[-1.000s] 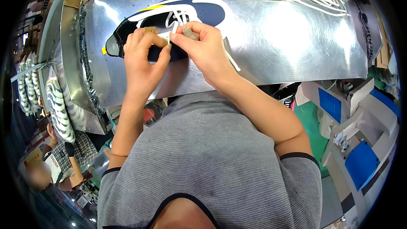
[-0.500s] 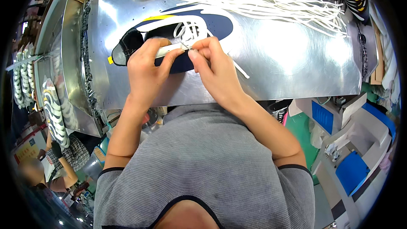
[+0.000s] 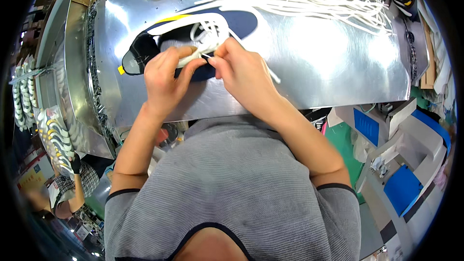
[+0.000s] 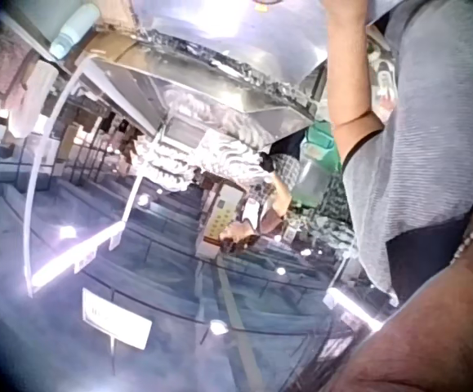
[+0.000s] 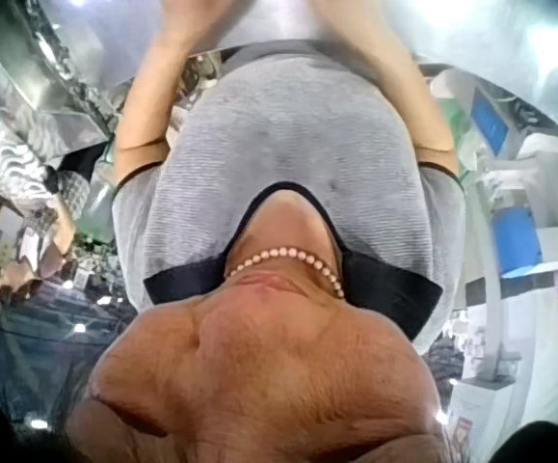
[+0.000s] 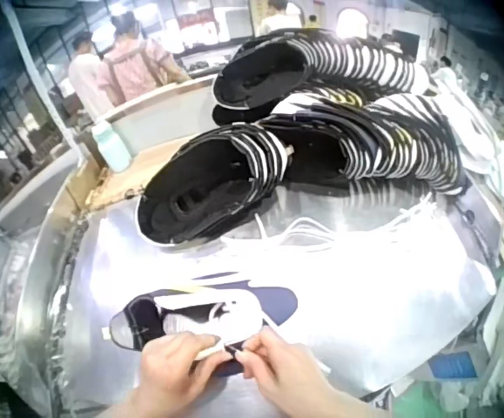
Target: The person threads white shoelaces through the eyelets of a blue and white sneaker upper using a metal tool. They pick up a new upper from a stack, lace it completely, and then place it aside to begin another one.
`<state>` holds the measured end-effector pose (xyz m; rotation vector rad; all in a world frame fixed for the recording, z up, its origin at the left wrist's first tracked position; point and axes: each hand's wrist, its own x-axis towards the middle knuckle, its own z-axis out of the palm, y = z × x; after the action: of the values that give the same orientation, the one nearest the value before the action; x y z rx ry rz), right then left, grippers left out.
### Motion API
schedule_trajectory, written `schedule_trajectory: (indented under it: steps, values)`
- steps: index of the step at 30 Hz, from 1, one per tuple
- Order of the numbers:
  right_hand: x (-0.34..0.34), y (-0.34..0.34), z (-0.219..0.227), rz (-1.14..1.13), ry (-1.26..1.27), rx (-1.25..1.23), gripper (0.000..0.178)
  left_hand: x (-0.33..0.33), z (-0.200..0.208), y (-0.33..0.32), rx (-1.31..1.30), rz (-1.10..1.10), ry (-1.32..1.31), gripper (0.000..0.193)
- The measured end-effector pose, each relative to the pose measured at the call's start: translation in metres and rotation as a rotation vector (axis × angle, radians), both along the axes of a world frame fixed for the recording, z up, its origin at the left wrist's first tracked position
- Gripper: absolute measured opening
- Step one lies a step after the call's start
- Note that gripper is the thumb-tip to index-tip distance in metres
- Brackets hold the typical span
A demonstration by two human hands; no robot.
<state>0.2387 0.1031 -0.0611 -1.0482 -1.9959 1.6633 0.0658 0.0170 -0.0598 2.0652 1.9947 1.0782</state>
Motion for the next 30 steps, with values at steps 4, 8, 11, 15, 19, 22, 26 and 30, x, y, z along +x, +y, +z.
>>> schedule_trajectory:
  steps: [4,8,11,15,19,22,26,30]
  values:
    - [-0.008,-0.002,-0.006,-0.021,0.090,-0.021,0.015,-0.001,-0.006,-0.007,0.031,-0.083,-0.019,0.024]
    - [-0.002,-0.002,0.001,0.074,-0.028,0.119,0.019,0.003,-0.008,-0.013,0.099,-0.153,-0.028,0.028]
    - [-0.010,-0.022,-0.007,0.044,-0.109,0.434,0.018,0.005,-0.008,-0.016,0.128,-0.174,0.012,0.031]
    - [0.004,-0.022,-0.001,0.029,-0.068,0.384,0.018,0.000,-0.007,-0.029,0.023,-0.198,0.020,0.036]
    - [0.011,-0.027,0.013,0.054,-0.138,0.453,0.020,0.013,-0.006,-0.035,0.125,-0.139,0.053,0.040]
    - [-0.001,-0.040,0.012,0.051,-0.328,0.557,0.024,0.017,-0.009,-0.030,0.154,-0.205,0.029,0.033]
    - [-0.008,-0.037,-0.014,-0.004,-0.192,0.561,0.018,0.014,-0.013,-0.026,0.154,-0.201,0.042,0.029]
    - [0.017,-0.027,-0.007,0.029,-0.050,0.456,0.020,0.021,-0.002,-0.035,0.071,-0.057,0.050,0.040]
